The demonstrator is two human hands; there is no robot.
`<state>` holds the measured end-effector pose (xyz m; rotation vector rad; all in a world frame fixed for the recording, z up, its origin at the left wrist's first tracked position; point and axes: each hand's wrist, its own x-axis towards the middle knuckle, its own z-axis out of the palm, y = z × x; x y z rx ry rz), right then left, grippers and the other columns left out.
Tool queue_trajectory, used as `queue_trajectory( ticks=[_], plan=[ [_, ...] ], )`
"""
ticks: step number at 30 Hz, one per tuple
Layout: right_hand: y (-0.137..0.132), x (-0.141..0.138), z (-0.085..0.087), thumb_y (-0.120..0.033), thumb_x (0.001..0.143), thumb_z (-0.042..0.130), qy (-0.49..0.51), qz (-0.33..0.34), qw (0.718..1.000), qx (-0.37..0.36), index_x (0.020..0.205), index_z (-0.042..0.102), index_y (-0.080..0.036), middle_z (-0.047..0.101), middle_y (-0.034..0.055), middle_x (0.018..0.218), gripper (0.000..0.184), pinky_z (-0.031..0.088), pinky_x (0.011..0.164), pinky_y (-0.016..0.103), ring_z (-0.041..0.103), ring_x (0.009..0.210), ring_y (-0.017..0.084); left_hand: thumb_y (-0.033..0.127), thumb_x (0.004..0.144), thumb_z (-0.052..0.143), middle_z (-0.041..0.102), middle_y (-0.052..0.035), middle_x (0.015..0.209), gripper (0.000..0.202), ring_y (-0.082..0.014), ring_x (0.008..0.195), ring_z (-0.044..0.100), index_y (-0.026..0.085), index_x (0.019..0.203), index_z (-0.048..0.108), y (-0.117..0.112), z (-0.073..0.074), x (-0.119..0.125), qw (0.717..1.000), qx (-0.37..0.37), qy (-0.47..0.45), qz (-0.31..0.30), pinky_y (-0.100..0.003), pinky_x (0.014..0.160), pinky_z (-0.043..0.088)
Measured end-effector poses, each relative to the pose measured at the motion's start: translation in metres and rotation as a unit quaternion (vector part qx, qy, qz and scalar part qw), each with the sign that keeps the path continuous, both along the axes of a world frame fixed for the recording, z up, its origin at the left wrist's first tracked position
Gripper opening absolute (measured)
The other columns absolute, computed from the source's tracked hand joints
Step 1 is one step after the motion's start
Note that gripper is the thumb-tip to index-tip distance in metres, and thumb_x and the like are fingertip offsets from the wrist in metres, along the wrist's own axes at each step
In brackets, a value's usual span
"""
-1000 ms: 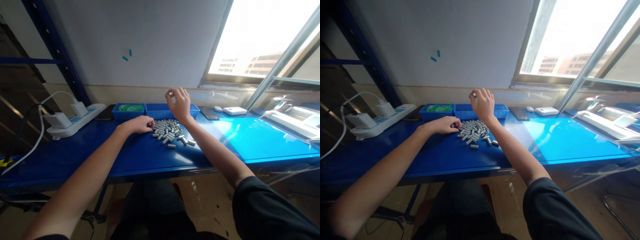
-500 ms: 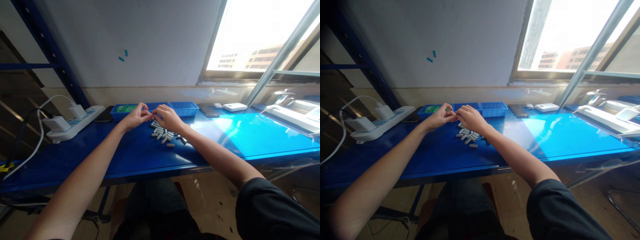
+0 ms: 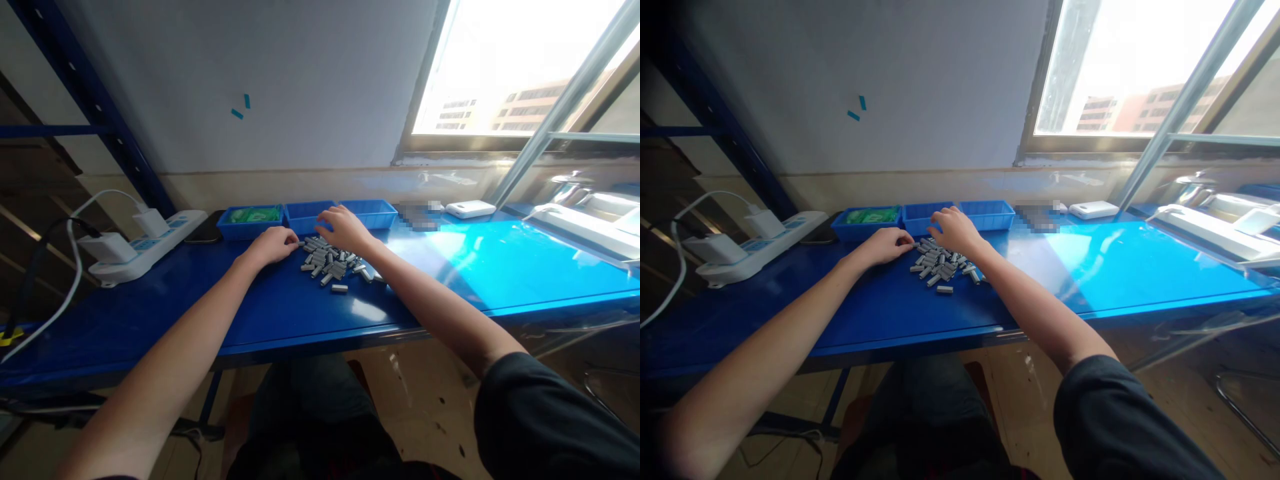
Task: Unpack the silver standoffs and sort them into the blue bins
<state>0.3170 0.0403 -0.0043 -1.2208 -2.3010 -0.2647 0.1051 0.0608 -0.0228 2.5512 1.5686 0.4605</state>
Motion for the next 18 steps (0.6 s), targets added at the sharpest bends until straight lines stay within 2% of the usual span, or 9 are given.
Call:
queue_trajectory(
  ticks=[2,4,6,8,11,13,15,18],
  plan=[
    [-0.007,-0.007,-0.004,-0.030,0.089,0.056,0.000,0.051,0.999,-0.004,0.112,0.063,-0.013,0.066,0.0108,0.102,0.030,0.040,0.088,0.035,0.056,0.098,0.025,0.038,0.076,0.058,0.072,-0.0065,0.086,0.027,-0.0210,0.079,0.064,0.019,0.088,0.071,-0.002,0.001,0.000,0.999,-0.008,-0.041,-0.003,-0.027,0.068,0.045],
    [-0.012,-0.015,-0.005,-0.026,0.088,0.056,-0.006,0.099,0.995,-0.006,0.114,0.061,-0.014,0.066,0.0098,0.104,0.029,0.041,0.087,0.033,0.056,0.098,0.024,0.046,0.077,0.057,0.071,-0.0067,0.084,0.035,-0.0204,0.076,0.062,0.016,0.089,0.070,-0.005,0.004,0.000,0.991,-0.034,-0.120,-0.037,-0.028,0.069,0.046],
    [-0.014,-0.021,-0.006,-0.020,0.089,0.052,-0.002,0.127,0.992,0.003,0.111,0.061,-0.015,0.065,0.0093,0.104,0.024,0.041,0.086,0.032,0.057,0.097,0.023,0.057,0.077,0.055,0.069,-0.0059,0.079,0.046,-0.0190,0.073,0.061,0.014,0.089,0.068,-0.008,0.008,0.000,0.972,-0.070,-0.208,-0.081,-0.028,0.066,0.045],
    [-0.016,-0.022,-0.003,-0.019,0.092,0.047,0.018,0.138,0.990,0.027,0.106,0.061,-0.015,0.065,0.0091,0.102,0.021,0.041,0.086,0.030,0.057,0.096,0.021,0.063,0.076,0.054,0.066,-0.0057,0.077,0.053,-0.0173,0.070,0.059,0.013,0.088,0.066,-0.013,0.012,0.000,0.950,-0.101,-0.274,-0.106,-0.026,0.063,0.044],
    [-0.017,-0.018,0.007,-0.026,0.098,0.038,0.076,0.123,0.985,0.090,0.106,0.060,-0.018,0.063,0.0088,0.102,0.025,0.041,0.089,0.030,0.056,0.097,0.020,0.063,0.078,0.054,0.067,-0.0072,0.085,0.054,-0.0156,0.071,0.059,0.013,0.096,0.065,-0.017,0.015,0.001,0.933,-0.122,-0.322,-0.105,-0.026,0.063,0.045],
    [-0.015,-0.013,0.017,-0.030,0.100,0.034,0.127,0.080,0.979,0.137,0.111,0.058,-0.020,0.062,0.0087,0.106,0.029,0.040,0.092,0.032,0.054,0.101,0.020,0.057,0.078,0.056,0.067,-0.0067,0.086,0.050,-0.0157,0.071,0.059,0.015,0.104,0.063,-0.018,0.013,0.003,0.946,-0.115,-0.288,-0.098,-0.028,0.065,0.047],
    [-0.008,-0.007,0.024,-0.030,0.100,0.033,0.166,0.022,0.972,0.165,0.114,0.057,-0.021,0.061,0.0096,0.110,0.029,0.040,0.094,0.037,0.053,0.105,0.022,0.048,0.076,0.058,0.067,-0.0055,0.086,0.042,-0.0169,0.075,0.060,0.017,0.103,0.063,-0.017,0.010,0.005,0.972,-0.085,-0.192,-0.109,-0.029,0.070,0.047],
    [0.005,0.001,0.023,-0.027,0.095,0.043,0.148,-0.067,0.977,0.139,0.111,0.059,-0.019,0.059,0.0139,0.119,0.024,0.039,0.093,0.045,0.049,0.111,0.028,0.040,0.073,0.059,0.067,-0.0058,0.093,0.030,-0.0195,0.083,0.061,0.020,0.094,0.065,-0.018,0.007,0.012,0.989,-0.032,-0.043,-0.139,-0.028,0.073,0.046]
  ],
)
